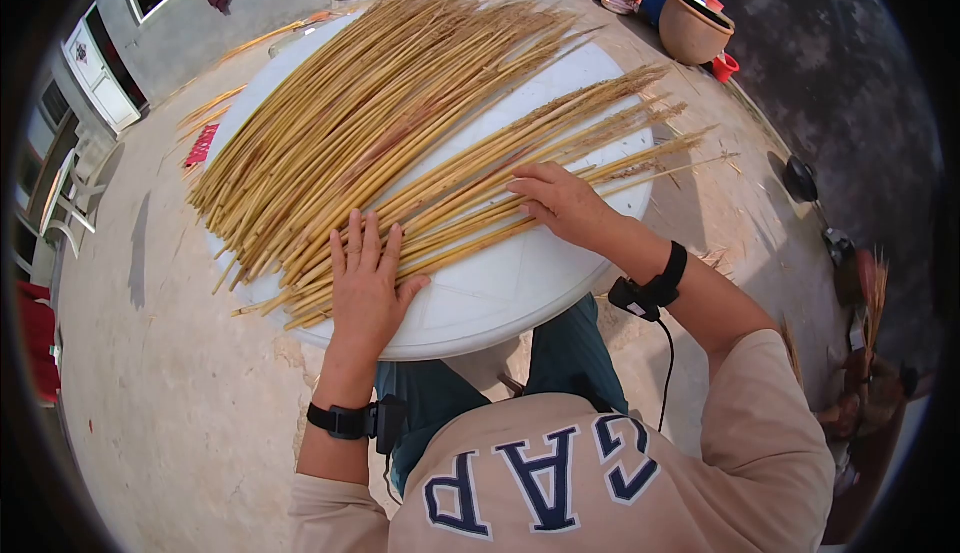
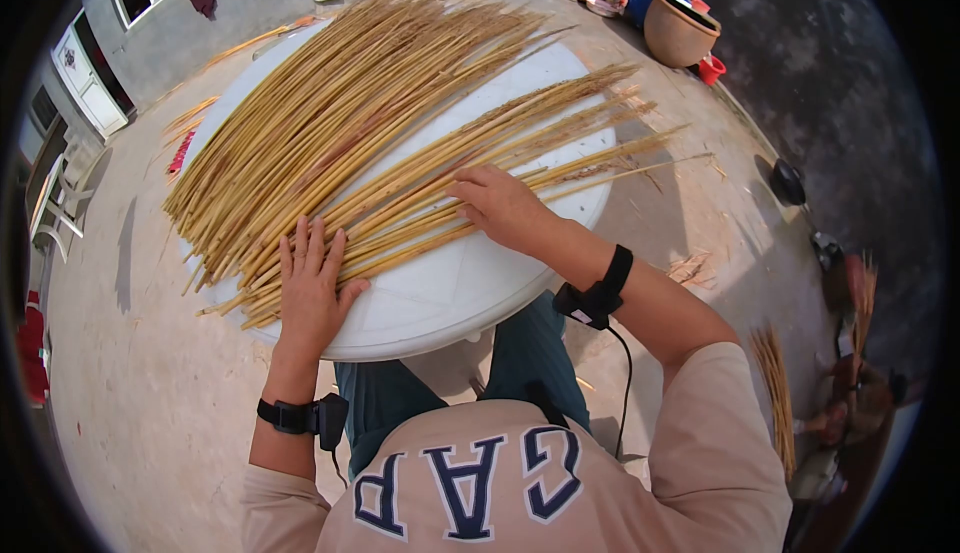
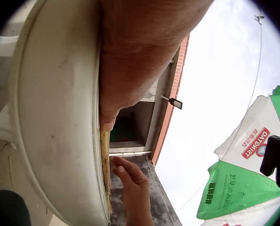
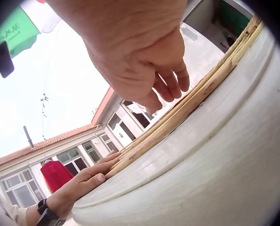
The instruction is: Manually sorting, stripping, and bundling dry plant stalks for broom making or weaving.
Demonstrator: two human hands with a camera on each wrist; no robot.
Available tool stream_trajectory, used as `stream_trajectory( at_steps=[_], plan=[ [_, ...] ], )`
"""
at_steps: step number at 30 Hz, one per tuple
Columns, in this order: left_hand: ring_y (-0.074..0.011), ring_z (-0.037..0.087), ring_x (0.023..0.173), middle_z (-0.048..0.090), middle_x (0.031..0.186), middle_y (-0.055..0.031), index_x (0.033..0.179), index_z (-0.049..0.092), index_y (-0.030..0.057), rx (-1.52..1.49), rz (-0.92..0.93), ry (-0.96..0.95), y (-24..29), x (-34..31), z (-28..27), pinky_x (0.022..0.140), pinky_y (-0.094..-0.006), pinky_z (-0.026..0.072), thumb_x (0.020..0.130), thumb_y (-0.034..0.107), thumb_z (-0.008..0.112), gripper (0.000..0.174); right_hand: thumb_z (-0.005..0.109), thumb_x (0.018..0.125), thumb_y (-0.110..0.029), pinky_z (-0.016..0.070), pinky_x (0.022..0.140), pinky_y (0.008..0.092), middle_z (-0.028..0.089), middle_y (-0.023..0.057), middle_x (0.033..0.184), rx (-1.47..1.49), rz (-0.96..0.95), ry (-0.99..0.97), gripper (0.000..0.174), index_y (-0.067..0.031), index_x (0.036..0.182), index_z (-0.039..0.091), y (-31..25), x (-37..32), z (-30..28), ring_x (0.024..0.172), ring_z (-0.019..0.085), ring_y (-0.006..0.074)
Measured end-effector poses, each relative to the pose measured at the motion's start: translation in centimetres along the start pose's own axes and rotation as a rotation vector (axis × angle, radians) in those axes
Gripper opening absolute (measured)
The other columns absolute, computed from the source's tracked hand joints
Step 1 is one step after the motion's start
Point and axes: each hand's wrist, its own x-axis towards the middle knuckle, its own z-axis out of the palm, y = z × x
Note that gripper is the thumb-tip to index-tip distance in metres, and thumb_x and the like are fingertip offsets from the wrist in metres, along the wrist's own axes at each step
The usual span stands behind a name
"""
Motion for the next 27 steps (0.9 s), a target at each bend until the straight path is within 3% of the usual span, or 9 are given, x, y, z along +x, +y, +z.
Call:
stream_trajectory(
  at_steps=[1, 2, 4, 7, 10, 16, 19, 23, 27],
  plan=[
    [-0.0340, 0.020, 0.136, 0.032, 0.142, -0.0174, 0.131, 0.045, 0.0056, 0.007, -0.011, -0.007, 0.0, 0.0, -0.1, 0.110, -0.0501, 0.0138, 0.073, 0.041, 0.066, 0.071, 0.063, 0.078, -0.005, 0.0468, 0.084, 0.0356, 0.057, 0.0119, 0.111, -0.035, -0.018, 0.027, 0.028, -0.0059, 0.105, 0.060, 0.1, 0.4, -0.1, 0.104, 0.054, 0.0299],
    [-0.0342, 0.019, 0.136, 0.031, 0.143, -0.0173, 0.132, 0.044, 0.0053, 0.013, -0.023, -0.014, 0.1, 0.0, -0.1, 0.110, -0.0502, 0.0132, 0.073, 0.042, 0.066, 0.073, 0.063, 0.078, -0.005, 0.0468, 0.084, 0.0356, 0.057, 0.0119, 0.111, -0.036, -0.019, 0.025, 0.028, -0.0059, 0.105, 0.060, 0.2, 0.8, 0.0, 0.104, 0.054, 0.0299],
    [-0.0343, 0.019, 0.136, 0.030, 0.143, -0.0174, 0.133, 0.042, 0.0050, 0.014, -0.025, -0.016, 0.1, 0.0, -0.1, 0.110, -0.0504, 0.0130, 0.073, 0.043, 0.066, 0.074, 0.063, 0.078, -0.007, 0.0477, 0.077, 0.0364, 0.059, 0.0081, 0.094, -0.057, -0.077, 0.012, 0.017, -0.0054, 0.094, 0.062, 0.0, 1.9, 0.4, 0.093, 0.056, 0.0287],
    [-0.0353, 0.019, 0.136, 0.031, 0.142, -0.0191, 0.132, 0.043, 0.0031, 0.011, -0.021, -0.014, 0.1, 0.0, -0.1, 0.110, -0.0516, 0.0127, 0.074, 0.045, 0.064, 0.074, 0.061, 0.076, -0.006, 0.0477, 0.074, 0.0358, 0.057, 0.0077, 0.088, -0.164, -0.108, -0.036, 0.012, -0.0053, 0.088, 0.060, -0.6, 4.1, 1.1, 0.089, 0.056, 0.0291],
    [-0.0356, 0.019, 0.136, 0.031, 0.142, -0.0193, 0.132, 0.043, 0.0030, 0.013, -0.011, -0.013, 0.0, 0.1, -0.1, 0.110, -0.0515, 0.0123, 0.074, 0.046, 0.064, 0.074, 0.057, 0.074, -0.006, 0.0478, 0.072, 0.0354, 0.055, 0.0087, 0.084, -0.384, -0.196, -0.090, 0.011, -0.0052, 0.085, 0.058, -0.7, 5.7, 1.7, 0.087, 0.056, 0.0283],
    [-0.0351, 0.019, 0.136, 0.031, 0.142, -0.0185, 0.134, 0.040, 0.0041, 0.007, -0.035, -0.013, 0.0, 0.0, -0.1, 0.110, -0.0501, 0.0112, 0.075, 0.047, 0.063, 0.076, 0.056, 0.074, -0.009, 0.0476, 0.070, 0.0338, 0.057, 0.0083, 0.083, -0.530, -0.332, -0.071, 0.014, -0.0063, 0.088, 0.057, 0.1, 6.8, 2.6, 0.085, 0.057, 0.0254],
    [-0.0350, 0.018, 0.136, 0.031, 0.142, -0.0193, 0.133, 0.040, 0.0025, 0.005, -0.041, -0.002, 0.1, 0.0, 0.0, 0.110, -0.0498, 0.0109, 0.076, 0.048, 0.062, 0.077, 0.055, 0.074, -0.010, 0.0468, 0.068, 0.0315, 0.056, 0.0069, 0.083, -0.653, -0.248, -0.071, 0.017, -0.0071, 0.091, 0.055, -0.1, 7.0, 2.4, 0.082, 0.058, 0.0230],
    [-0.0350, 0.018, 0.136, 0.030, 0.142, -0.0210, 0.132, 0.039, -0.0011, 0.001, -0.044, -0.003, 0.0, 0.0, 0.0, 0.110, -0.0497, 0.0103, 0.075, 0.048, 0.063, 0.079, 0.054, 0.075, -0.011, 0.0460, 0.066, 0.0312, 0.056, 0.0052, 0.082, -0.620, -0.313, 0.071, 0.018, -0.0086, 0.093, 0.053, -0.6, 7.0, 0.6, 0.078, 0.058, 0.0218],
    [-0.0358, 0.019, 0.136, 0.028, 0.142, -0.0223, 0.134, 0.035, -0.0021, -0.002, -0.027, -0.015, -0.1, 0.1, 0.2, 0.110, -0.0494, 0.0112, 0.073, 0.043, 0.067, 0.083, 0.055, 0.074, -0.013, 0.0433, 0.073, 0.0334, 0.053, 0.0037, 0.081, -0.403, -0.531, 0.145, 0.016, -0.0105, 0.090, 0.054, -3.4, 5.3, 1.2, 0.081, 0.056, 0.0199]
  ],
)
